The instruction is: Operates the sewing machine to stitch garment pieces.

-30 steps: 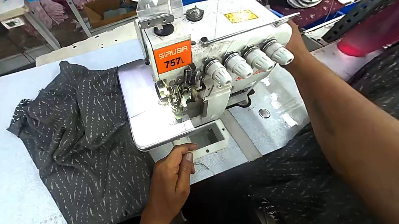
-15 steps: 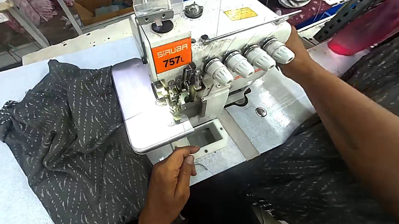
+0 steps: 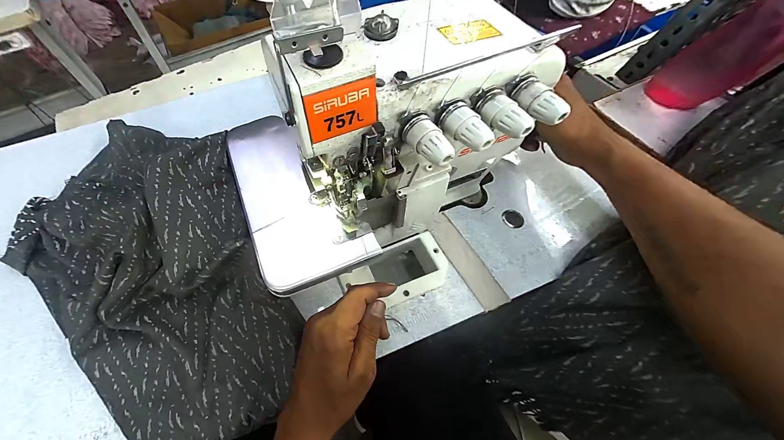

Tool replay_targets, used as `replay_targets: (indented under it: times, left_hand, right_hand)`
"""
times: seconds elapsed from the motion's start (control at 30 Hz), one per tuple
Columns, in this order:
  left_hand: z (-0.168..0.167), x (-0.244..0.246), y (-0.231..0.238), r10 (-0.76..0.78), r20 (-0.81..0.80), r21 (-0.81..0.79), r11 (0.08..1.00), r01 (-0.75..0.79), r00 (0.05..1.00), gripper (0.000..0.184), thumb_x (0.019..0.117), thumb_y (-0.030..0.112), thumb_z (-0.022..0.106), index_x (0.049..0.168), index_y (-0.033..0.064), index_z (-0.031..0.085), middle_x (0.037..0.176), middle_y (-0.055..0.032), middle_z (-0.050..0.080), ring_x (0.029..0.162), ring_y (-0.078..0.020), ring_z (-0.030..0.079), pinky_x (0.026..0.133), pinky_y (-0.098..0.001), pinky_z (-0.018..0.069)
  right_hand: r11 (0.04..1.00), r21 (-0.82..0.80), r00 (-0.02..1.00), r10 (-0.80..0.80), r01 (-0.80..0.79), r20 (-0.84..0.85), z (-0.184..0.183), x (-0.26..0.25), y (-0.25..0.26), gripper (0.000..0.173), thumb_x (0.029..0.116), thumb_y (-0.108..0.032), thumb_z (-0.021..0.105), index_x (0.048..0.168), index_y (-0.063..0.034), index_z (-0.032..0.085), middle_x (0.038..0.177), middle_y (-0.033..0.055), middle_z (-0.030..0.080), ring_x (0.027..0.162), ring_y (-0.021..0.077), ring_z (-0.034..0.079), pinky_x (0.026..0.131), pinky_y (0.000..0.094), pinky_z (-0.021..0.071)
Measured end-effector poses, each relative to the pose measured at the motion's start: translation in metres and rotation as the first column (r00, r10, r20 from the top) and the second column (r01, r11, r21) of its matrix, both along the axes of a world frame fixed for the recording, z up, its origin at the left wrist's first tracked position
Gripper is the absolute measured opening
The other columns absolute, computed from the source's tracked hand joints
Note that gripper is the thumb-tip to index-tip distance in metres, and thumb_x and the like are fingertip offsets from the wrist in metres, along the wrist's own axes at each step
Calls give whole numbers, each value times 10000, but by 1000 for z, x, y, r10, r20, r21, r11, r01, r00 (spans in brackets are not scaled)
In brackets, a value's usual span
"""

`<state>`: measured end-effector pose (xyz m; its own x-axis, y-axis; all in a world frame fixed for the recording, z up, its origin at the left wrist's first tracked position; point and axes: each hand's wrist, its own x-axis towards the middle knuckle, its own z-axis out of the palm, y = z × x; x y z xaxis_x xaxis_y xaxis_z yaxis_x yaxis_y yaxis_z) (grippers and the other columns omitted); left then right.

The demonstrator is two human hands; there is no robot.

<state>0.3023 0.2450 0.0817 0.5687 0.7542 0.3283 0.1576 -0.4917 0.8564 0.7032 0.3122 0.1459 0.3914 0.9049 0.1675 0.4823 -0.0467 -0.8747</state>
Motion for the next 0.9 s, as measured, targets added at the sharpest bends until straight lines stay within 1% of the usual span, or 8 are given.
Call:
replay_targets:
  times: [0.1,0.17,0.23,0.3,0.33,0.43,0.63,0.9]
  left_hand:
    - [-1,0,0,-3,-13,0,1000,3,1000,357,1115,279,386,1225,123,688,791,76,652,670,-21,593,617,-212,529]
    - [-1,0,0,3,-14,1,1000,-3,1000,360,1114,279,387,1224,118,689,795,76,658,673,-21,598,624,-211,535]
    - [0,0,-1,11,-14,-1,1000,-11,1000,354,1113,275,392,1225,114,686,798,75,656,677,-20,597,629,-206,533]
    - [0,0,-1,14,-14,3,1000,-14,1000,350,1113,277,395,1232,117,683,797,77,655,676,-19,597,628,-205,534]
    - [0,0,-2,10,-11,4,1000,-10,1000,349,1114,276,395,1234,117,681,797,76,654,676,-21,595,628,-207,533]
    - [-1,0,-1,-3,-14,19,1000,4,1000,347,1114,278,390,1240,128,677,790,79,649,671,-23,593,622,-216,535]
    - [-3,0,-2,-10,-2,15,1000,10,1000,337,1110,273,405,1248,130,677,802,74,656,682,-23,603,625,-219,543]
    - [-4,-1,-2,-27,-20,19,999,27,999,350,1113,293,388,1240,152,682,793,73,646,667,-38,601,616,-245,543]
  right_hand:
    - [974,-222,997,-37,52,71,26,-15,-1,197,1030,-251,506,857,-188,578,601,-93,533,432,-18,437,408,169,370]
    - [871,-479,989,-51,113,141,57,-32,3,197,1066,-222,480,902,-141,555,673,-45,493,496,27,414,466,203,351]
    - [796,-579,979,-80,176,188,66,-36,9,199,1074,-233,473,940,-114,561,702,-12,484,523,61,418,492,229,357]
    - [884,-445,972,-40,142,231,56,-31,4,195,1073,-222,480,986,-85,588,729,-11,525,551,44,472,523,224,423]
    - [949,-304,978,-19,83,207,44,-24,0,208,1068,-198,489,1028,-39,617,782,26,560,607,82,504,579,285,455]
    - [999,-13,998,-51,52,37,3,-2,4,193,1027,-299,504,889,-197,592,614,-90,569,425,9,466,389,201,400]
    - [919,-388,996,-48,74,77,42,-21,8,173,1036,-217,508,876,-162,540,601,-72,476,427,7,376,407,175,326]
    - [958,-285,999,-3,-7,-33,47,-37,-5,187,1052,-163,445,897,-223,530,646,-136,500,486,-65,427,457,106,378]
